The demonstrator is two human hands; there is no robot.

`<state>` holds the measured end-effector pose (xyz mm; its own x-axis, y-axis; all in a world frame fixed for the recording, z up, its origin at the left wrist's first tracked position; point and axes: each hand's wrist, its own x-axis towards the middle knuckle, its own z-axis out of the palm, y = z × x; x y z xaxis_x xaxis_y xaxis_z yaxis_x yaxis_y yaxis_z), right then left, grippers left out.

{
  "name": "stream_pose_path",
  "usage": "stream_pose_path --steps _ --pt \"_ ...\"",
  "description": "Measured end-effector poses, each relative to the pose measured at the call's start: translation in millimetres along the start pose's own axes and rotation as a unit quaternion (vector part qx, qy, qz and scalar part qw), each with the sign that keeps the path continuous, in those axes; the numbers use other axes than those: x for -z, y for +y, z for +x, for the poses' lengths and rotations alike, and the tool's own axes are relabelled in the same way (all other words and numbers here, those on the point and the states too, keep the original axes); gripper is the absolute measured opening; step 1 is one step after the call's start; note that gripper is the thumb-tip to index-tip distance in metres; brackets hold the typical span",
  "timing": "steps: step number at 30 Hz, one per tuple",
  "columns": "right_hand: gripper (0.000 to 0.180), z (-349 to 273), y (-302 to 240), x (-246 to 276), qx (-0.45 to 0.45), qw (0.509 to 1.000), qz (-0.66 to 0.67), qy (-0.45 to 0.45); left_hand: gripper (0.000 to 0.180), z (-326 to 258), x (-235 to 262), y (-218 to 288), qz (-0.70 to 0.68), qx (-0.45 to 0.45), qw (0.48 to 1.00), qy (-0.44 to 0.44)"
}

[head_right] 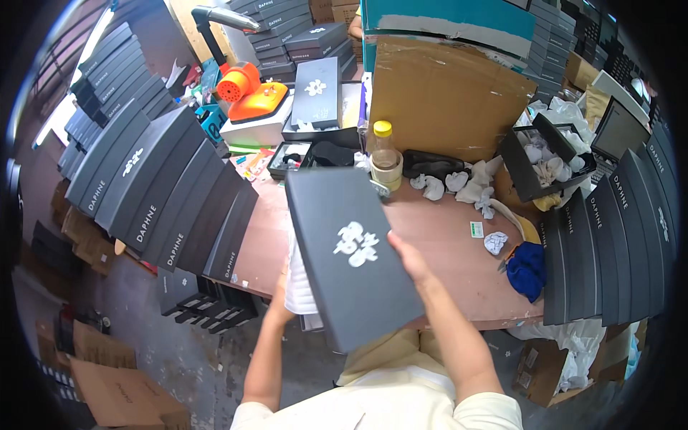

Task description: Packaging shoes into boxes with protective wrapping.

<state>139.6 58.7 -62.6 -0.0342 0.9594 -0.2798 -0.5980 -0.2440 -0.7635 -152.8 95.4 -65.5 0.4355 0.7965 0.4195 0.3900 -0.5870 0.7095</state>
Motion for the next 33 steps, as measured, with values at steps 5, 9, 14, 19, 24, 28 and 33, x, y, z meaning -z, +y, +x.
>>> stream_pose_path --steps 5,9,14,19,24,28,33 --pt "0.047 9.2 30.5 -36.3 0.125 0.963 -0.218 0.099 0.032 -29.2 23.2 5.0 -0.053 0.092 0.99 0.096" --pt "0.046 5.5 13.2 -41.3 0.128 0.862 -0.475 0.119 0.023 -12.8 24.5 24.2 -0.102 0.125 0.972 0.173" --pt "0.044 -2.1 3.9 -47.3 0.167 0.814 -0.544 0.114 0.03 -27.3 4.9 27.3 0.19 0.014 0.979 0.073" --pt "0.043 7.5 -4.7 -43.1 0.143 0.834 -0.53 0.064 0.054 -23.4 28.9 47.0 0.28 0.021 0.95 -0.133" --pt "0.043 0.2 -10.1 -65.8 0.14 0.787 -0.593 0.1 0.052 -26.6 44.5 33.1 0.064 0.047 0.984 -0.16" --pt "0.043 2.7 -7.2 -71.0 0.15 0.754 -0.627 0.125 0.05 -27.7 43.1 3.7 -0.333 0.249 0.909 0.041" --pt "0.045 1.7 -11.3 -82.4 0.103 0.715 -0.675 0.148 0.047 26.9 4.5 5.2 -0.182 0.27 0.94 0.101"
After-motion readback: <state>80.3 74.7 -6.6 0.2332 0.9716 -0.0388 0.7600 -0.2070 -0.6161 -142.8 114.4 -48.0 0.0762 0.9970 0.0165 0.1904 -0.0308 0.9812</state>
